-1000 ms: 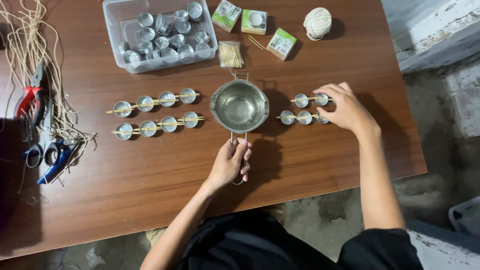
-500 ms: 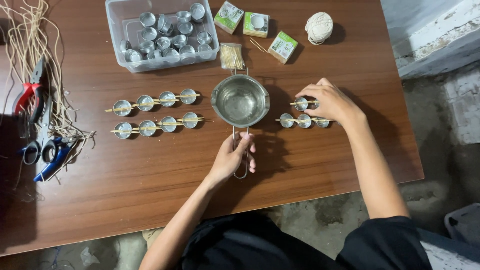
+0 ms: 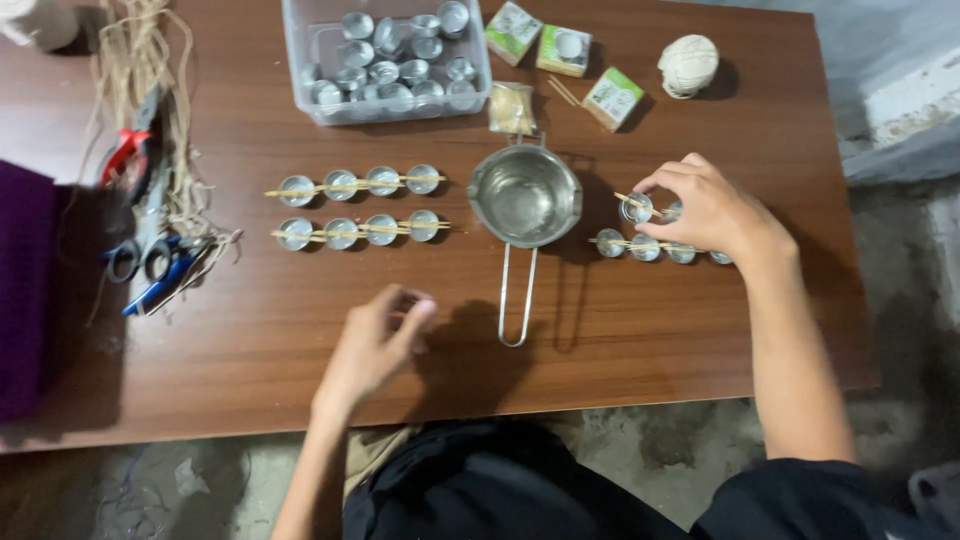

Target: The person is preparing candle tins by inserting wicks and then pouring melted wax into them from a small pot.

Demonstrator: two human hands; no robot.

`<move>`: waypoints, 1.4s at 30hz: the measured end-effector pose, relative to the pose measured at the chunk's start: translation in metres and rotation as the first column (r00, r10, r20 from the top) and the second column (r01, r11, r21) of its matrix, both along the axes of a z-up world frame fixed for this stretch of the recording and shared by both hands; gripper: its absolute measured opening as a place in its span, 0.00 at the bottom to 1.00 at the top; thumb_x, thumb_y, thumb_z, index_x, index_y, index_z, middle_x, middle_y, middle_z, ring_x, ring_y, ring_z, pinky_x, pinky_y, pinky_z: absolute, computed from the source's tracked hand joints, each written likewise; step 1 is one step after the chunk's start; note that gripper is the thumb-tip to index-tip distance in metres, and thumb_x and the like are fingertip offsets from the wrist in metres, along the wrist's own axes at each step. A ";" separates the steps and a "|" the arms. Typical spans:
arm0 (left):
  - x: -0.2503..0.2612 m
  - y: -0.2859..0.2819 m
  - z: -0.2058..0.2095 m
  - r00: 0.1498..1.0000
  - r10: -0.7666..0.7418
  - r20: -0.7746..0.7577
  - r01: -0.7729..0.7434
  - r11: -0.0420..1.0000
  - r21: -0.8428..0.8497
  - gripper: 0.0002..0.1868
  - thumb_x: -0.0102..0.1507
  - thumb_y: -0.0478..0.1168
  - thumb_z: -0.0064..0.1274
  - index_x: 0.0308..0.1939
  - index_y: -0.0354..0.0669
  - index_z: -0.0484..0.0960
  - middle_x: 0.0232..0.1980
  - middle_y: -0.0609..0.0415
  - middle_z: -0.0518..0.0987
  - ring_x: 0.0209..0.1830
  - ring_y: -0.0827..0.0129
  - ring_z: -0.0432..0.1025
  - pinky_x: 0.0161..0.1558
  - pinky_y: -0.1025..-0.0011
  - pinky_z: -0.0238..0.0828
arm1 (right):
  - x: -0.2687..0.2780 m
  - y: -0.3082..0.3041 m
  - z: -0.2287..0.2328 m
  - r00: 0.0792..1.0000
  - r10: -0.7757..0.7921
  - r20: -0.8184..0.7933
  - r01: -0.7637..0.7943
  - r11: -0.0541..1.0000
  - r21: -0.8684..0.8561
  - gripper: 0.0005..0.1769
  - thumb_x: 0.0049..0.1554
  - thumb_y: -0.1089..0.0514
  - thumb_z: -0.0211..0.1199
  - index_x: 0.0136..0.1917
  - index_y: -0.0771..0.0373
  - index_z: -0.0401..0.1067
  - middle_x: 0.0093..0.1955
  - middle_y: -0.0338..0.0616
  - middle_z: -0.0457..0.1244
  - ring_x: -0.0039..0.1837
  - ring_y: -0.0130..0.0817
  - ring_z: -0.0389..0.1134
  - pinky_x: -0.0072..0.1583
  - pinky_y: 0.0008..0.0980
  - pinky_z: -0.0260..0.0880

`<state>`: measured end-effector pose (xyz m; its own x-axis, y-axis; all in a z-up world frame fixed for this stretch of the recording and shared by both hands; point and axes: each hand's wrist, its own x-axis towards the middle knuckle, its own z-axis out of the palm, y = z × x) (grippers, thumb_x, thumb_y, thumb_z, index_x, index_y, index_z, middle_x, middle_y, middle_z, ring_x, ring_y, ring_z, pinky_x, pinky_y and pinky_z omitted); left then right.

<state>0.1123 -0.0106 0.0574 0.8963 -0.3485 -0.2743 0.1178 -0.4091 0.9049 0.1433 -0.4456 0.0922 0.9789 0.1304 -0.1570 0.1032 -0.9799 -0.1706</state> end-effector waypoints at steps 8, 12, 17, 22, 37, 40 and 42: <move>0.005 0.136 -0.055 0.772 0.232 0.592 -0.478 0.825 0.300 0.09 0.71 0.45 0.57 0.44 0.43 0.81 0.28 0.41 0.78 0.31 0.40 0.76 0.35 0.52 0.72 | 0.016 0.125 0.028 0.930 0.332 0.157 -0.328 0.943 -0.049 0.27 0.45 0.38 0.74 0.54 0.52 0.76 0.55 0.33 0.70 0.62 0.36 0.67 0.65 0.36 0.69; 0.003 0.166 -0.086 0.683 0.313 0.660 -0.517 0.846 0.133 0.06 0.69 0.41 0.58 0.43 0.44 0.81 0.32 0.44 0.79 0.33 0.45 0.75 0.38 0.56 0.72 | 0.030 0.210 0.000 0.793 0.562 0.234 -0.567 0.822 -0.054 0.28 0.45 0.33 0.72 0.51 0.50 0.76 0.53 0.33 0.69 0.60 0.36 0.67 0.64 0.35 0.69; 0.001 0.170 -0.092 0.631 0.363 0.685 -0.518 0.855 0.024 0.06 0.66 0.41 0.61 0.43 0.48 0.81 0.33 0.50 0.78 0.32 0.52 0.74 0.39 0.60 0.72 | 0.051 0.296 -0.065 0.691 0.697 0.192 -0.695 0.714 -0.086 0.29 0.43 0.32 0.72 0.49 0.51 0.74 0.49 0.32 0.68 0.58 0.35 0.66 0.59 0.34 0.68; -0.003 0.174 -0.084 0.673 0.328 0.663 -0.443 0.896 0.007 0.14 0.59 0.48 0.66 0.46 0.55 0.80 0.35 0.60 0.79 0.34 0.61 0.73 0.43 0.63 0.71 | 0.050 0.337 -0.108 0.637 0.757 0.149 -0.742 0.654 -0.146 0.30 0.40 0.34 0.74 0.49 0.52 0.74 0.50 0.34 0.68 0.57 0.35 0.65 0.58 0.33 0.68; -0.003 0.130 -0.075 0.906 -0.028 0.423 -0.131 0.931 0.341 0.57 0.46 0.55 0.74 0.75 0.53 0.61 0.59 0.59 0.75 0.56 0.64 0.63 0.59 0.67 0.52 | 0.008 0.330 -0.063 0.749 0.583 0.315 -0.571 0.809 -0.141 0.30 0.52 0.26 0.65 0.42 0.56 0.76 0.38 0.38 0.66 0.45 0.37 0.70 0.47 0.36 0.69; 0.000 0.123 -0.074 0.919 -0.024 0.393 -0.110 0.943 0.315 0.59 0.44 0.56 0.74 0.75 0.53 0.60 0.60 0.59 0.77 0.57 0.65 0.64 0.60 0.67 0.51 | -0.006 0.300 -0.042 0.806 0.474 0.355 -0.492 0.869 -0.044 0.14 0.57 0.40 0.66 0.46 0.51 0.76 0.40 0.34 0.66 0.47 0.35 0.71 0.47 0.33 0.71; 0.000 0.119 -0.076 0.906 -0.019 0.423 -0.108 0.956 0.273 0.54 0.48 0.54 0.73 0.74 0.50 0.61 0.59 0.60 0.78 0.56 0.65 0.64 0.59 0.66 0.52 | -0.021 0.283 -0.018 0.866 0.347 0.360 -0.403 0.911 0.092 0.09 0.60 0.46 0.67 0.48 0.50 0.76 0.42 0.32 0.68 0.50 0.33 0.72 0.49 0.31 0.72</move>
<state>0.1127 0.1082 -0.0182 0.9619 -0.2693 0.0471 -0.2196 -0.6585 0.7198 0.1219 -0.1627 0.0746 0.8418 0.4933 0.2190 0.5345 -0.8182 -0.2116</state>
